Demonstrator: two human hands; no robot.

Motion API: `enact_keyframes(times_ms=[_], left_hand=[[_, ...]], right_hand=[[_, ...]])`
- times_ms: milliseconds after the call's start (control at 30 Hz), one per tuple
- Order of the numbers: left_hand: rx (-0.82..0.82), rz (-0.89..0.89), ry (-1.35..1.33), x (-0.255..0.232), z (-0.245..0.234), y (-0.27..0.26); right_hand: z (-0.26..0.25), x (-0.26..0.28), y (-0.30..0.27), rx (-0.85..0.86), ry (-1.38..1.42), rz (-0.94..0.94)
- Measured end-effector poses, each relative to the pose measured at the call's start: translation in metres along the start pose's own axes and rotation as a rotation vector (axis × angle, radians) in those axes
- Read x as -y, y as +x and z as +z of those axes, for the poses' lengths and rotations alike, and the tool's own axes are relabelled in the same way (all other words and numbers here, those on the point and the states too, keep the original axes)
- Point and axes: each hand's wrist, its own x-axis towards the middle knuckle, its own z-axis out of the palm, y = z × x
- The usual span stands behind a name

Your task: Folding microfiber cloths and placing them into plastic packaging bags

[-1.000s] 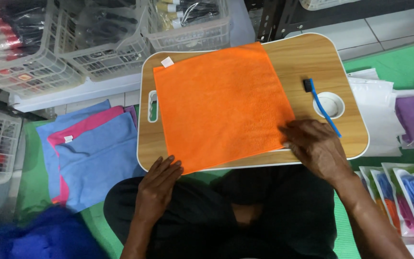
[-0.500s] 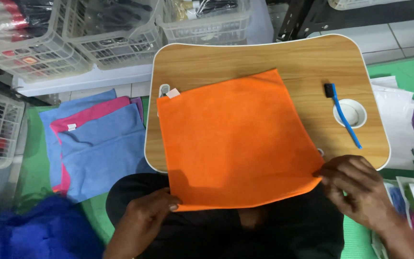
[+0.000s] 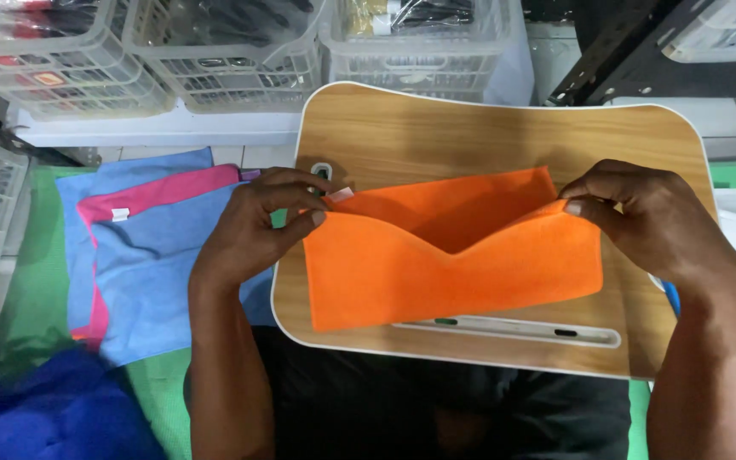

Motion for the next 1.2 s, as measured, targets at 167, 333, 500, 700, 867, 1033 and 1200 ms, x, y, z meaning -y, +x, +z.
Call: enact_keyframes(times_ms=[167, 333, 500, 700, 867, 1033, 1200], left_hand=[[-0.004, -0.098, -0.254, 0.027, 0.018, 0.008], [-0.054, -0.314, -0.111, 0.032, 0.021, 0.009], [-0.159, -0.374, 0.049, 0.030, 0.026, 0.012], [-0.236, -0.344, 0.221, 0.023, 0.036, 0.015], [-0.269, -0.191, 0.386, 0.038, 0.041, 0.013], [-0.248, -0.263, 0.350, 0.029, 0.039, 0.010], [-0.215, -0.259, 0.377, 0.024, 0.037, 0.009]], right_hand=[[0.022, -0.016, 0.035, 0.089, -0.008, 0.028], [0.041, -0.031, 0.046, -0.032, 0.050, -0.077], [0.061, -0.026, 0.047, -0.145, 0.069, -0.083], [0.076, -0.041, 0.050, -0.227, -0.019, -0.237], [0.078, -0.043, 0.049, -0.226, -0.075, -0.231], [0.075, -0.049, 0.048, -0.142, 0.045, -0.237], [0.075, -0.048, 0.046, -0.178, -0.021, -0.278]])
